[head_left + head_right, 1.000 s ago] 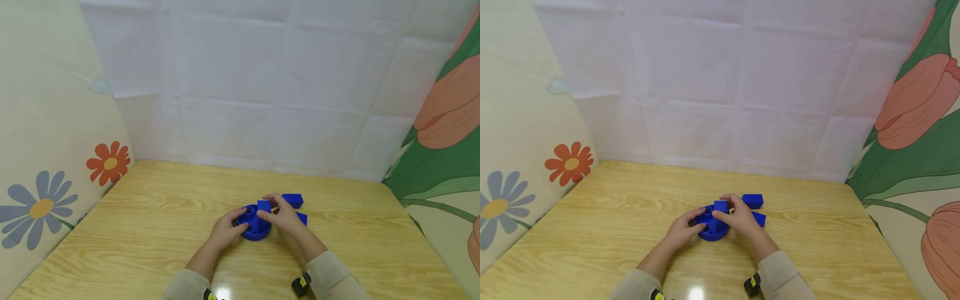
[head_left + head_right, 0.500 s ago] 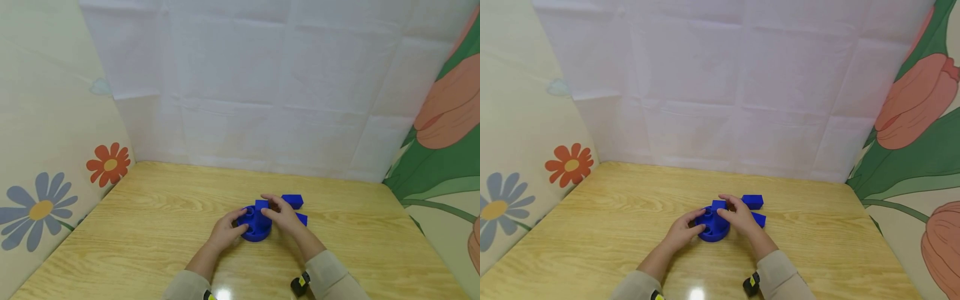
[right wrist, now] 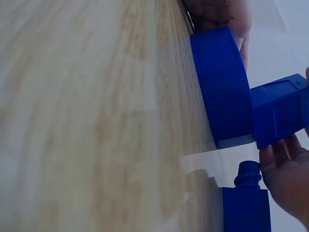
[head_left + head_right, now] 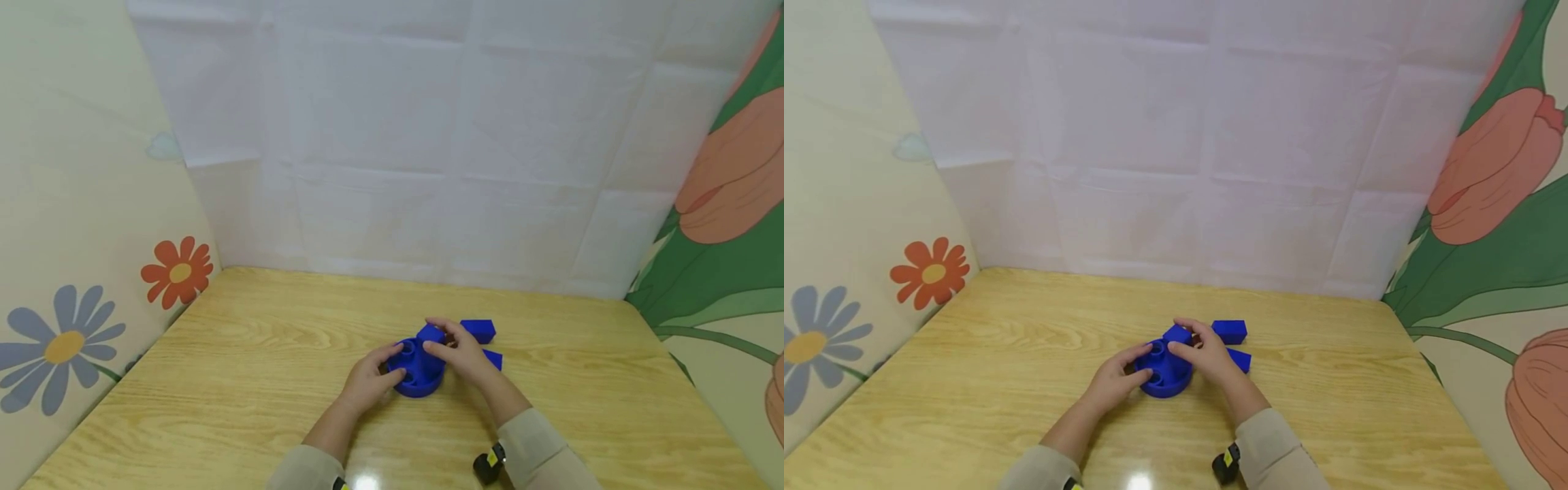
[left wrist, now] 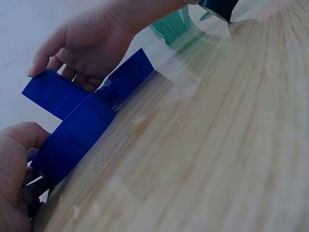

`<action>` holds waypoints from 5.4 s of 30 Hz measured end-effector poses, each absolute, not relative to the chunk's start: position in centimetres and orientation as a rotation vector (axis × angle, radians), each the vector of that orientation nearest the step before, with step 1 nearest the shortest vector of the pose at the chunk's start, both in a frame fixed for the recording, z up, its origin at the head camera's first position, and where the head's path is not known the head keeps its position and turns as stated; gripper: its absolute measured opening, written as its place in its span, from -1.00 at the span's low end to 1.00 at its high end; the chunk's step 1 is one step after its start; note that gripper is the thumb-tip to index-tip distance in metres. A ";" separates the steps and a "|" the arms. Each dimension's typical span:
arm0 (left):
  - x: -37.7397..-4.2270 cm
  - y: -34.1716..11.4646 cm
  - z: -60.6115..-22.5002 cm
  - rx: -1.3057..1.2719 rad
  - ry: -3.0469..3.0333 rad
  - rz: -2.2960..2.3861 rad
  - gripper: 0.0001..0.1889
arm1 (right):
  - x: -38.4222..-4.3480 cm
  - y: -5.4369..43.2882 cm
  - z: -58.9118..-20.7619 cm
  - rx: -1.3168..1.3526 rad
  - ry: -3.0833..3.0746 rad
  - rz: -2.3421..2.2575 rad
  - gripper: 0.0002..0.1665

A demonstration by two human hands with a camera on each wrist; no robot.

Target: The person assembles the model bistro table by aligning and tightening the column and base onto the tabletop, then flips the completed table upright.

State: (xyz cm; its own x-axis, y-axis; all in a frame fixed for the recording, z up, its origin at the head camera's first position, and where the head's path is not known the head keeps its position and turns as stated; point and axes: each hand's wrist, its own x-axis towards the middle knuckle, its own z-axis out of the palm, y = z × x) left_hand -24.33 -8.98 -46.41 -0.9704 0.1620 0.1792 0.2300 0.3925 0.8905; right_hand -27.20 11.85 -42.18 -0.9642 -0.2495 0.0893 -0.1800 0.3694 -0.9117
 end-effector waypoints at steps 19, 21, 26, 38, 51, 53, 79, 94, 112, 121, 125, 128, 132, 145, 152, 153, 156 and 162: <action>-24.3 -9.0 -46.3 -0.354 -2.579 -1.647 -0.50 | -27.2 12.4 -42.5 -0.249 2.395 -1.847 -0.41; -24.2 -8.9 -46.2 -0.356 -2.579 -1.650 -0.50 | -27.1 12.6 -42.4 -0.225 2.396 -1.854 -0.42; -24.1 -8.9 -46.0 -0.350 -2.589 -1.657 -0.50 | -26.8 12.9 -42.2 -0.214 2.388 -1.862 -0.43; -24.0 -8.9 -46.1 -0.349 -2.575 -1.661 -0.51 | -26.7 13.5 -42.0 -0.274 2.395 -1.817 -0.34; -24.0 -9.0 -46.0 -0.342 -2.589 -1.661 -0.51 | -26.6 14.0 -42.2 -0.260 2.415 -1.803 -0.33; -24.0 -9.0 -46.0 -0.340 -2.594 -1.657 -0.51 | -26.6 14.1 -42.2 -0.271 2.396 -1.824 -0.33; -24.3 -8.9 -46.6 -0.362 -2.599 -1.639 -0.50 | -25.6 14.8 -42.9 -0.262 2.393 -1.938 -0.53; -24.2 -8.8 -46.3 -0.389 -2.574 -1.645 -0.51 | -24.9 13.0 -43.6 -0.071 2.451 -2.061 -0.47; -24.1 -8.7 -46.6 -0.321 -2.545 -1.647 -0.55 | -24.3 12.5 -44.3 -0.035 2.474 -2.084 -0.47; -24.4 -8.4 -47.0 -0.234 -2.462 -1.658 -0.62 | -23.7 13.6 -44.1 -0.117 2.456 -2.166 -0.47; -24.2 -8.0 -46.7 -0.202 -2.348 -1.720 -0.64 | -23.6 15.1 -43.9 -0.139 2.517 -2.264 -0.52; -23.9 -7.3 -46.0 -0.236 -2.240 -1.713 -0.64 | -23.7 16.6 -43.8 -0.087 2.620 -2.241 -0.55; -23.8 -5.9 -45.3 -0.299 -2.179 -1.740 -0.61 | -23.8 18.5 -44.0 -0.019 2.705 -2.093 -0.48; -24.1 -0.8 -44.2 -0.272 -2.383 -1.770 -0.23 | -24.4 20.4 -46.0 -0.042 2.728 -1.632 -0.21; -24.3 -0.4 -44.2 -0.199 -2.306 -1.824 -0.38 | -24.6 20.2 -45.9 -0.054 2.732 -1.617 -0.25; -24.3 -0.5 -44.2 -0.196 -2.310 -1.831 -0.40 | -24.6 20.3 -45.9 -0.046 2.733 -1.612 -0.25; -24.3 -1.1 -44.3 -0.212 -2.320 -1.868 -0.45 | -24.6 20.4 -46.0 -0.020 2.745 -1.585 -0.27; -24.4 -3.2 -44.6 -0.339 -2.328 -1.909 -0.51 | -24.5 20.6 -46.0 0.001 2.772 -1.541 -0.28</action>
State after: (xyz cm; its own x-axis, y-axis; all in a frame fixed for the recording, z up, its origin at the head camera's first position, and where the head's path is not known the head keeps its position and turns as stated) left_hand -24.42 -3.21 -44.55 -0.9688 0.1007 0.2267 0.2420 0.1836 0.9528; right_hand -24.55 20.57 -46.05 -0.9996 0.0146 0.0254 -0.0139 0.5280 -0.8491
